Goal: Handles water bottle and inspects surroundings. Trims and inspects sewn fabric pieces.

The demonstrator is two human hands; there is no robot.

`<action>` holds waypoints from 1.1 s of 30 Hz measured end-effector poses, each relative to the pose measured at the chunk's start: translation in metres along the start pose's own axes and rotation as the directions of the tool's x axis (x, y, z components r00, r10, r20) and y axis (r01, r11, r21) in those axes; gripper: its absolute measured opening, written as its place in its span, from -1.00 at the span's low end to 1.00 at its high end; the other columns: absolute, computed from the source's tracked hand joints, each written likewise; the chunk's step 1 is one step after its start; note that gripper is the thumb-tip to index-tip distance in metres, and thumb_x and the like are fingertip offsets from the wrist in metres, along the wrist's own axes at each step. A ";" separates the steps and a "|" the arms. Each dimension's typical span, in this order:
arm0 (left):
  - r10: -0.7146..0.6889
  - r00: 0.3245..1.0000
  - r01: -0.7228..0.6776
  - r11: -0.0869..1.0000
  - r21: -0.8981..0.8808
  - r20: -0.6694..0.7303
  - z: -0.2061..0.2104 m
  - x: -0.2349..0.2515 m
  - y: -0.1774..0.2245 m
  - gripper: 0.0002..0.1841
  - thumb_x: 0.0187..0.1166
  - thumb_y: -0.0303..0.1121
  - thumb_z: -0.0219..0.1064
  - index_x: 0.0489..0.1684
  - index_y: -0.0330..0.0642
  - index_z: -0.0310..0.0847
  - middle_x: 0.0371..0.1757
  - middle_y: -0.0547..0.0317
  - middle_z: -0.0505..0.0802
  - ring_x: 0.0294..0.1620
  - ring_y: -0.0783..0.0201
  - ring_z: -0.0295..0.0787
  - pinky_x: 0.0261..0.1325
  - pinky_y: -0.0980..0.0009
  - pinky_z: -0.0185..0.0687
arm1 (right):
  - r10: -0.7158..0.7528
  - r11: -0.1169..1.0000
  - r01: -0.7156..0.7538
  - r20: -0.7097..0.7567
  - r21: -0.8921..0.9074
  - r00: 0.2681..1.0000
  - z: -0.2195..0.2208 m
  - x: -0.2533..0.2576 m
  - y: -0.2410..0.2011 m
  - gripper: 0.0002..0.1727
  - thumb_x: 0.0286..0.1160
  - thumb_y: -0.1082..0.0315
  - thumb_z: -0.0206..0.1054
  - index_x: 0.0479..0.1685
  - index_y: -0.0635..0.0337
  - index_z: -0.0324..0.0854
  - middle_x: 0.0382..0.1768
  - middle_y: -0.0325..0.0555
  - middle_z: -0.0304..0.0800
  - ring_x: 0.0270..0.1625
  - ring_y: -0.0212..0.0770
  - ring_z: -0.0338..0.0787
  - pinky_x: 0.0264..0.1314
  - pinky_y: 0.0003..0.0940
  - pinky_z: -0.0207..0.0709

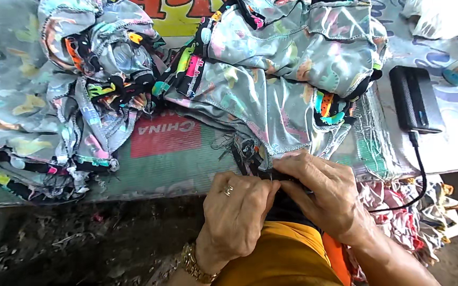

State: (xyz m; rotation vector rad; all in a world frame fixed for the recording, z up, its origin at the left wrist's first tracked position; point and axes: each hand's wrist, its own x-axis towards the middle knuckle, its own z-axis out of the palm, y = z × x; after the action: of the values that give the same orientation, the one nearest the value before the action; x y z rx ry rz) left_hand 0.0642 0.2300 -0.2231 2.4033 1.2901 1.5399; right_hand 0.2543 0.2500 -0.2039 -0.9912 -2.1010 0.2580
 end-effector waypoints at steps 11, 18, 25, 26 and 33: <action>0.002 1.000 -0.001 0.998 -0.065 0.006 0.000 -0.002 0.001 -0.84 0.73 -0.32 0.29 -0.22 -0.21 0.58 -0.33 0.11 0.80 -0.27 0.32 0.73 0.06 0.40 0.56 | 0.002 1.000 -0.002 0.026 0.009 1.000 0.000 0.001 0.001 -0.81 0.69 0.30 0.31 -0.06 0.17 0.82 -0.14 -0.14 0.94 0.00 -0.31 0.89 -0.08 -0.44 0.70; -0.069 0.996 0.074 0.993 -0.094 0.050 -0.027 -0.003 -0.006 -0.61 0.83 0.01 0.02 -0.18 -0.06 0.60 -0.20 0.23 0.80 -0.03 0.37 0.75 0.17 0.42 0.59 | -0.201 0.868 -0.029 0.403 0.496 0.893 -0.057 0.004 0.008 -0.74 0.70 0.17 0.32 0.05 0.19 0.71 -0.26 -0.16 0.77 -0.26 -0.44 0.71 -0.25 -0.59 0.56; -0.302 0.937 0.297 0.953 0.051 0.177 -0.006 0.025 -0.003 -0.76 0.64 -0.11 0.34 -0.13 -0.05 0.80 -0.13 0.24 0.80 -0.09 0.34 0.70 -0.03 0.27 0.52 | 0.146 0.911 -0.201 0.175 0.359 0.974 -0.030 0.021 0.003 -0.74 0.63 0.19 0.37 0.15 0.09 0.64 -0.16 -0.39 0.79 -0.19 -0.63 0.75 -0.18 -0.71 0.69; -0.314 0.932 0.320 0.947 -0.006 0.179 -0.005 0.026 -0.002 -0.80 0.63 -0.17 0.36 -0.13 -0.06 0.80 -0.13 0.28 0.81 -0.08 0.40 0.70 -0.01 0.33 0.53 | 0.170 0.936 -0.208 0.151 0.284 0.974 -0.025 0.020 0.004 -0.73 0.62 0.18 0.37 0.15 0.09 0.64 -0.17 -0.40 0.79 -0.20 -0.64 0.74 -0.18 -0.71 0.67; -0.437 0.866 0.497 0.690 -0.526 0.244 -0.005 0.031 -0.001 -0.92 0.59 -0.49 0.34 -0.08 -0.21 0.70 -0.14 0.26 0.84 -0.17 0.46 0.81 -0.08 0.55 0.80 | 0.202 0.915 -0.231 0.121 0.331 0.972 -0.016 0.015 0.010 -0.73 0.59 0.18 0.42 0.12 0.08 0.67 -0.17 -0.39 0.79 -0.21 -0.62 0.72 -0.18 -0.70 0.64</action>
State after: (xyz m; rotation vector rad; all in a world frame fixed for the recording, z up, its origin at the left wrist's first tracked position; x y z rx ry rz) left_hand 0.0650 0.2488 -0.1977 1.5898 1.0859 1.3678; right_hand 0.2658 0.2654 -0.1897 -1.0118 -1.9299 0.7652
